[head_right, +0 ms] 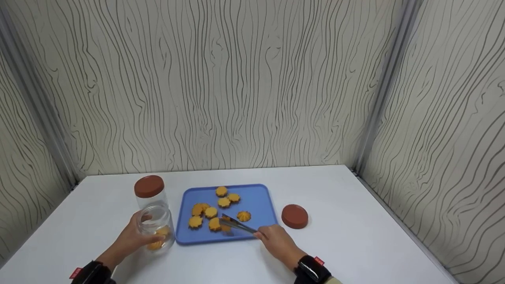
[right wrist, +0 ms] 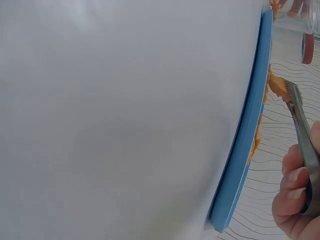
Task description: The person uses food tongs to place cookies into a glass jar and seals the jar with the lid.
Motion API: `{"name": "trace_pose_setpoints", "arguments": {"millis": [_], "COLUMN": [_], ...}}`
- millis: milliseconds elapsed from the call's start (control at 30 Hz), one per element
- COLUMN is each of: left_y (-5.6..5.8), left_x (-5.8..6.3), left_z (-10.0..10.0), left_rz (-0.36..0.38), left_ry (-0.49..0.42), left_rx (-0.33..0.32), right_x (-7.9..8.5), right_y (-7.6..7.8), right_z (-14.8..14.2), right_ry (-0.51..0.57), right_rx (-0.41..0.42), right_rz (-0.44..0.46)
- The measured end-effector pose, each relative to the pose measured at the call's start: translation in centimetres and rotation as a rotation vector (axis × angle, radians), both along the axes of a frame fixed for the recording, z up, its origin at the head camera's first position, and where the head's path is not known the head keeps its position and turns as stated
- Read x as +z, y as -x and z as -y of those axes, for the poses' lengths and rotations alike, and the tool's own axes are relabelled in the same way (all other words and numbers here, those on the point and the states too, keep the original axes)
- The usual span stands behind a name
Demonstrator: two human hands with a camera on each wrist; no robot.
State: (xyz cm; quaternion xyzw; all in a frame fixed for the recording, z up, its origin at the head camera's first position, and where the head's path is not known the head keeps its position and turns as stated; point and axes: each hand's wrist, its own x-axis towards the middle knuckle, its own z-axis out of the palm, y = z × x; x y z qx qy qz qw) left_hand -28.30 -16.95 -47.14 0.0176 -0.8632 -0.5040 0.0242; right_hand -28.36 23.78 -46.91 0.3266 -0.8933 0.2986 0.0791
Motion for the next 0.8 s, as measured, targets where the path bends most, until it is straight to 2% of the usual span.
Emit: {"name": "trace_pose_setpoints", "arguments": {"millis": [233,467,800], "left_y": [0.2,0.2,0.1], "left_x": [-0.3,-0.3,-0.1], "left_z": [0.1,0.1,0.0], "left_rz": [0.017,0.0,0.008], "left_ry": [-0.006,-0.004,0.005], "left_rx": [0.007,0.007,0.001], "right_x": [0.4,0.9,1.5], "right_y": [-0.1,-0.1,0.0], "right_z": [0.1,0.5,1.2], "right_ry": [0.006,-0.008,0.07], "right_rx": [-0.009,-0.045,-0.017], "right_rz": [0.041,0.082,-0.024]}}
